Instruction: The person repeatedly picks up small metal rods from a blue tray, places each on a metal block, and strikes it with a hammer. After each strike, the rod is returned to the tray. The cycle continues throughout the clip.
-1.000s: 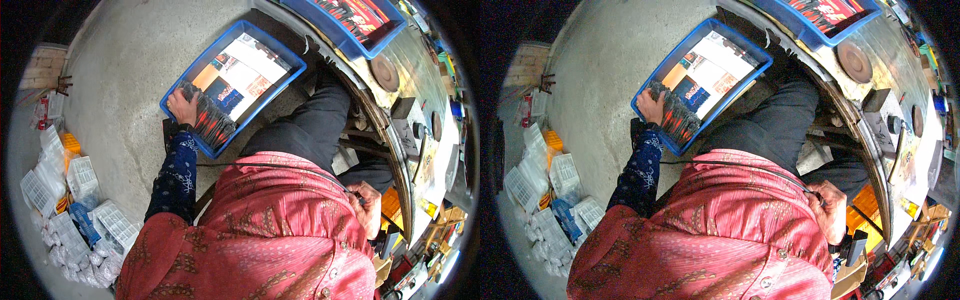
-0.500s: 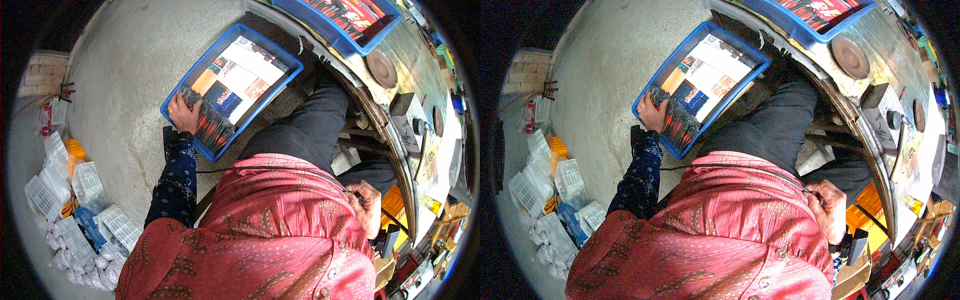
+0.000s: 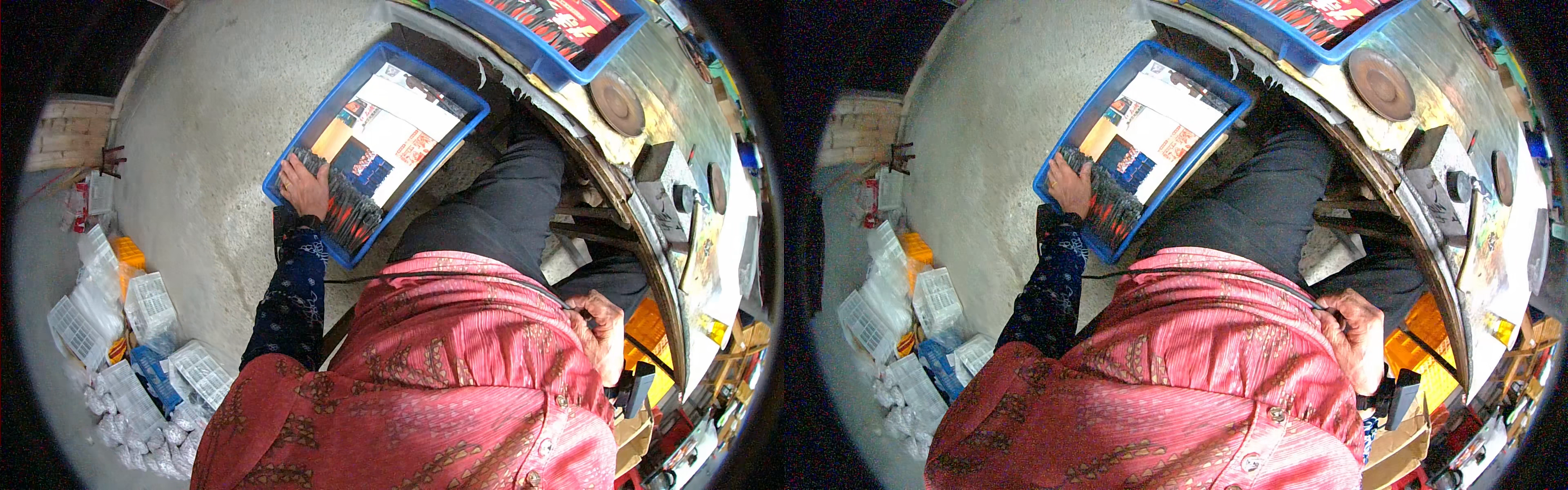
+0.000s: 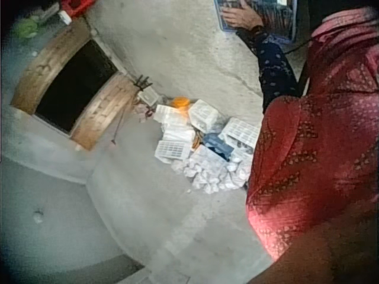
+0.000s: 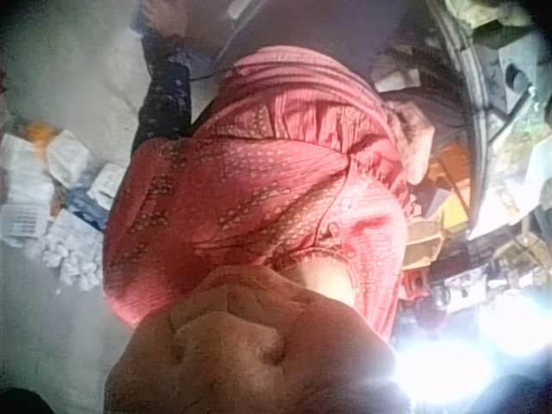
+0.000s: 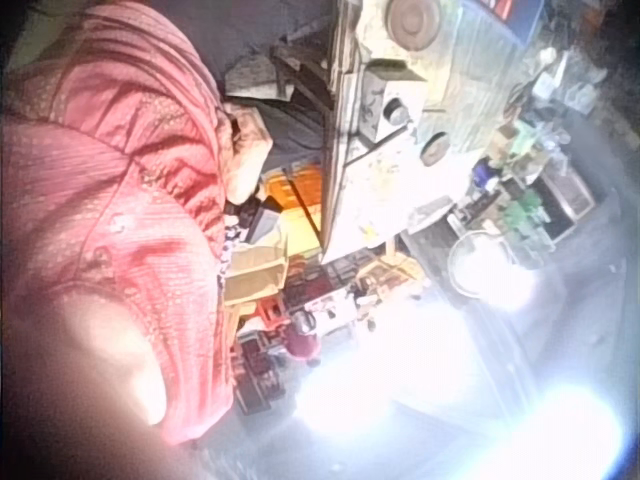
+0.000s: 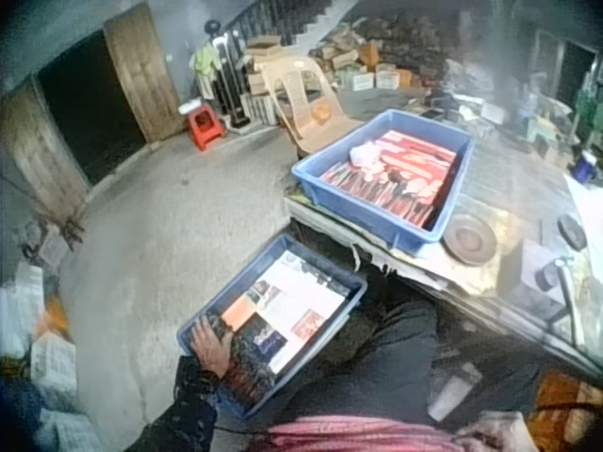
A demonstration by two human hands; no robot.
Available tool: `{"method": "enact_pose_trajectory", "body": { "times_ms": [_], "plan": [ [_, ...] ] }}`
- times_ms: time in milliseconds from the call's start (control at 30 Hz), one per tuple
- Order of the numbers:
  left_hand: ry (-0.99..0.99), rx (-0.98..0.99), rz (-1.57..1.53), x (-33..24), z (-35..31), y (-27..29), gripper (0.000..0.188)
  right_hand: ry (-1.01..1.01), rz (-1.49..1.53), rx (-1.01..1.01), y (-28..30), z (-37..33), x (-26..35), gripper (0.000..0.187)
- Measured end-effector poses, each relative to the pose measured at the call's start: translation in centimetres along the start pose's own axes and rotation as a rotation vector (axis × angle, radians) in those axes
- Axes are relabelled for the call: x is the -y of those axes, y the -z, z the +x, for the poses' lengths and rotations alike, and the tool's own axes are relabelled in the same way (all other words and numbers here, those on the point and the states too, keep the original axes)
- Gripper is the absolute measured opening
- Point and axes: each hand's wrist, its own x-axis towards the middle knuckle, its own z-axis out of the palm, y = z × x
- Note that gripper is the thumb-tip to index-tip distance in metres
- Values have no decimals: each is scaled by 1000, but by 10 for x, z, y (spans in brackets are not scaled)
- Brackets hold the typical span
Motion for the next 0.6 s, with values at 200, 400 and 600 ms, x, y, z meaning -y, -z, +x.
{"method": "enact_pose_trajectory", "body": {
  "times_ms": [200,400,600],
  "plan": [
    [95,37,-30,-9,-1,3,82,21,40,-9,1,-2,-6,10],
    [121,93,-87,-5,-5,-1,82,5,58,-25,0,-3,-7,10],
    [58,93,-115,2,-3,-3,80,15,77,-38,-1,-3,-6,10]
  ]
}}
